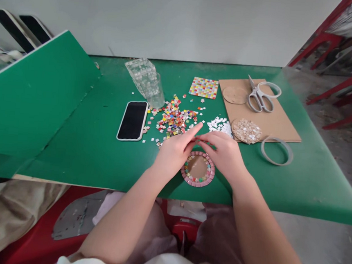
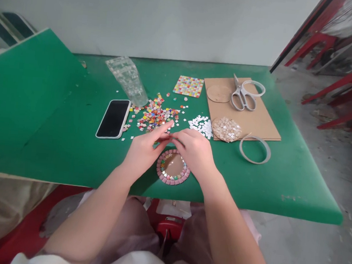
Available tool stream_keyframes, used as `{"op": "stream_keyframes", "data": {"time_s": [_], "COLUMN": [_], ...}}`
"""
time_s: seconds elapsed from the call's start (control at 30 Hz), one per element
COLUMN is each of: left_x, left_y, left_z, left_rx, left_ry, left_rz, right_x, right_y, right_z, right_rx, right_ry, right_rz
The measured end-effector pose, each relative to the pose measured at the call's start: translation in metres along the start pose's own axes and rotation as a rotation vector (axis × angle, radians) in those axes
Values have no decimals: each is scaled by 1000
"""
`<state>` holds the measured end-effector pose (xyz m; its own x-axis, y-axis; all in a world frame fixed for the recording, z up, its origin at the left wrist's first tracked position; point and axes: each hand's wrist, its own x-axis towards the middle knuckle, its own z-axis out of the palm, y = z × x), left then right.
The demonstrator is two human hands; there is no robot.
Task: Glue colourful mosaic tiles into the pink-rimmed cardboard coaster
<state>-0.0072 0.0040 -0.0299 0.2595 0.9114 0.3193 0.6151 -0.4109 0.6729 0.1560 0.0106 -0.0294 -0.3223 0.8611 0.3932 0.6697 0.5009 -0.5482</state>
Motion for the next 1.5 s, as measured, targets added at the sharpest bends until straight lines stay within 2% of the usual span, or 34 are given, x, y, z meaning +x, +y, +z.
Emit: {"op": "stream_keyframes", "data": {"time_s": [0.23,0.4,0.47,0.63,0.73,1.03,1.37,1.5], "left_x": [-5,-5,-4,-6,-7,-6,-4,-4], "left_y": [-3,-6,-7,-10,-12,-13,-9,-7], "left_z": [1,-8,-14,-22,-21,-19,-23,-24], "left_rx": [88,138,175,236,266,249,278,281], "left_ry": [-63,-69,-124,-358,-409,-437,-504,-493], "left_rz": [-23,23,40,64,105,166,163,182], "right_x": [-7,-16,-21,-29,-30,-27,-28,-30], "right_y": [4,7,8,9,10,9,8,7], "right_z": [2,1,3,10,12,15,17,16], "right_rx": [10,19,12,29,19,-12,-65,-58], "right_ry": [-71,-85,-80,-127,-110,-115,-93,-80], "right_rz": [10,32,30,6,31,47,32,9]}}
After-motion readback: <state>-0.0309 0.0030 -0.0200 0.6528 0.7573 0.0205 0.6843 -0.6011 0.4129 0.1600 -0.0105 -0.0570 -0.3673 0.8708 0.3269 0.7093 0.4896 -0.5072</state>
